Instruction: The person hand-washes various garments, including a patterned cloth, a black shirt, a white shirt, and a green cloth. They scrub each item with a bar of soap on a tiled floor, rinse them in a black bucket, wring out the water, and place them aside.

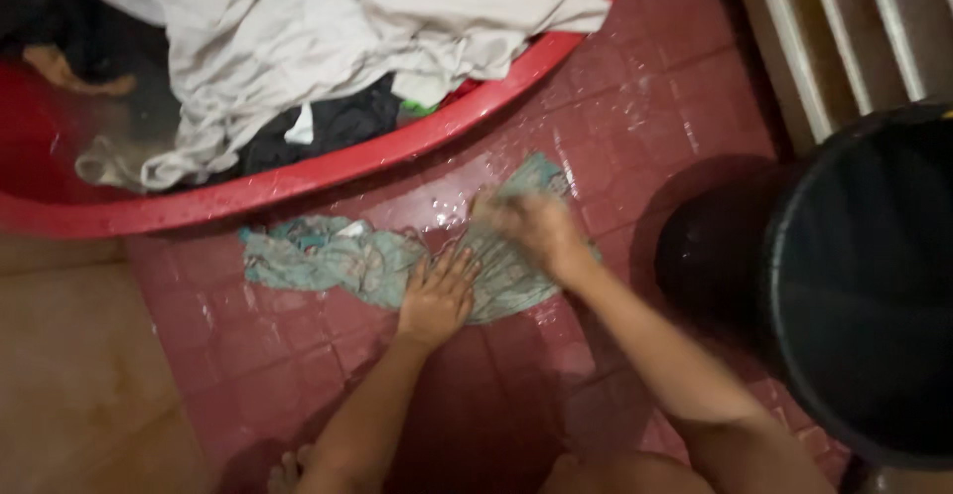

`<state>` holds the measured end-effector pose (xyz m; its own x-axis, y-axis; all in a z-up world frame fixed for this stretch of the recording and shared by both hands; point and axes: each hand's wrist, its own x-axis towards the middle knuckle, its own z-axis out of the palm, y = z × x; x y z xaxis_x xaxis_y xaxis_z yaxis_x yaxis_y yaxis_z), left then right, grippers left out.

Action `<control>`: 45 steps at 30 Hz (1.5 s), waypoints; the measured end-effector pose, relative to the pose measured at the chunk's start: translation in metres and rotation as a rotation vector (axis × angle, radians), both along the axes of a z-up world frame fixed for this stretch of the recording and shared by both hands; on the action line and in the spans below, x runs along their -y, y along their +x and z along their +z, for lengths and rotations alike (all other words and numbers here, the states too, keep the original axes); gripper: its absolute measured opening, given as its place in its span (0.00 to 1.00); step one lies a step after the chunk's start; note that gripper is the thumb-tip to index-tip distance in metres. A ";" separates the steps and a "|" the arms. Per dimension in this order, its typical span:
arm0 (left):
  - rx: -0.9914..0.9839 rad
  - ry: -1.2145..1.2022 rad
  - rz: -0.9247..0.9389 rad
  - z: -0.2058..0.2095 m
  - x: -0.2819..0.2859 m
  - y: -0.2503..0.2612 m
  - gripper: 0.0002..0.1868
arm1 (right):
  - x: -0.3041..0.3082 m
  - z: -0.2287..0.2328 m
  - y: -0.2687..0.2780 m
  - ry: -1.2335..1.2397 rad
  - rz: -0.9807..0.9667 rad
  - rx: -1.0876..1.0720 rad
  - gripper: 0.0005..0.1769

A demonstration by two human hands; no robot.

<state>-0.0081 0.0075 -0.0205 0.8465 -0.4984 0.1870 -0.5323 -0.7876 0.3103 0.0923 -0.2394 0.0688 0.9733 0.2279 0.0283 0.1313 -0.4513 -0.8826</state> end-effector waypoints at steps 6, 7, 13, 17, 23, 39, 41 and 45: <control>-0.004 0.025 0.020 -0.003 0.002 0.001 0.23 | 0.035 0.009 0.014 0.147 -0.270 -0.223 0.16; -0.021 0.012 0.012 -0.001 0.007 -0.001 0.23 | 0.044 0.007 0.022 0.108 -0.318 -0.166 0.16; -0.042 -0.008 0.013 -0.002 0.005 0.003 0.25 | 0.015 -0.035 -0.002 -0.046 0.215 -0.049 0.21; -0.059 -0.021 0.009 0.002 0.005 -0.006 0.24 | 0.036 0.005 0.023 -0.320 -0.211 -0.057 0.23; -0.050 -0.019 -0.004 -0.005 -0.003 -0.001 0.25 | 0.003 -0.014 0.013 -0.410 0.104 -0.059 0.20; -0.092 -0.022 -0.018 0.005 0.002 0.003 0.26 | 0.136 -0.053 0.081 -0.796 -0.439 0.135 0.23; -0.080 -0.059 -0.033 0.008 -0.004 0.011 0.27 | 0.135 -0.059 0.087 -0.966 -0.472 0.337 0.22; -0.250 -0.394 0.282 0.008 -0.001 0.005 0.30 | 0.102 -0.053 0.073 -1.127 -0.266 0.355 0.11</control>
<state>-0.0031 0.0088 -0.0122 0.9798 -0.1788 0.0896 -0.1896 -0.6879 0.7006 0.1656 -0.3414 0.0156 0.9717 0.0910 0.2180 0.0729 -0.9933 0.0897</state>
